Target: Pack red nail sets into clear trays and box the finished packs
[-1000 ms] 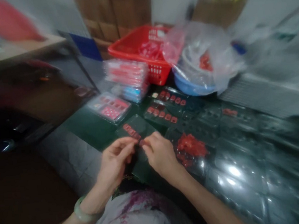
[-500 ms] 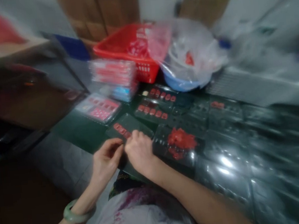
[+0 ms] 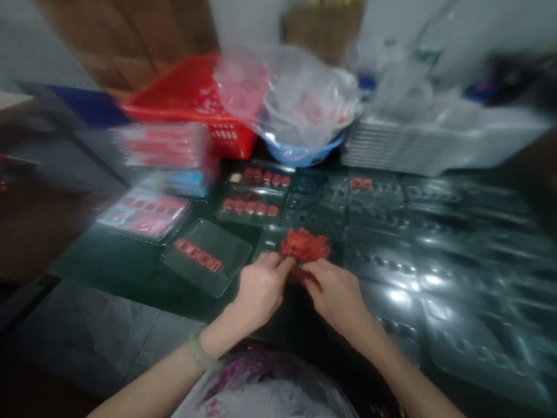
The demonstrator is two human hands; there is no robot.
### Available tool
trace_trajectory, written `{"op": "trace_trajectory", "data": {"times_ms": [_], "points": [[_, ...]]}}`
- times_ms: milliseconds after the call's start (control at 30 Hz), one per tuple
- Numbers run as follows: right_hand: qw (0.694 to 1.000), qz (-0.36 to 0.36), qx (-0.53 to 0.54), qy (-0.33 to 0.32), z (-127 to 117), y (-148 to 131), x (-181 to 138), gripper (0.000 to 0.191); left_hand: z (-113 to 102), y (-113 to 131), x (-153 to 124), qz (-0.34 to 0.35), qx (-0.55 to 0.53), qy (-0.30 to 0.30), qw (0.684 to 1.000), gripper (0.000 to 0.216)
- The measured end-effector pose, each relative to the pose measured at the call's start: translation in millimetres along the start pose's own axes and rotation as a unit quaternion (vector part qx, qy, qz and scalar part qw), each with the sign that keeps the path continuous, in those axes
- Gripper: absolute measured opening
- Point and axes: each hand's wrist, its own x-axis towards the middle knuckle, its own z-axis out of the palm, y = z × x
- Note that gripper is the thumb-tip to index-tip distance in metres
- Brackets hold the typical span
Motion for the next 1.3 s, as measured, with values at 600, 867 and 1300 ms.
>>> {"op": "trace_trajectory", "data": {"times_ms": [600,867,1300], "points": [[0.911,0.107,0.397,-0.002,22.5,-33.0,17.2,0.018,-43.2,-15.9,-13.2,-0.190,-0.559,-0.023,0.806,0.025],[0.865,0.145,0.473,-0.082,20.4,-36.6,33.7,0.021,-43.7,-34.2,-8.3,-0.175,-0.597,-0.097,0.777,0.039],[0.960,0.040,0.262,0.096,5.2,-25.0,57.0,0.014,-51.7,-24.4,37.2,-0.015,-0.393,0.027,0.919,0.018]]}}
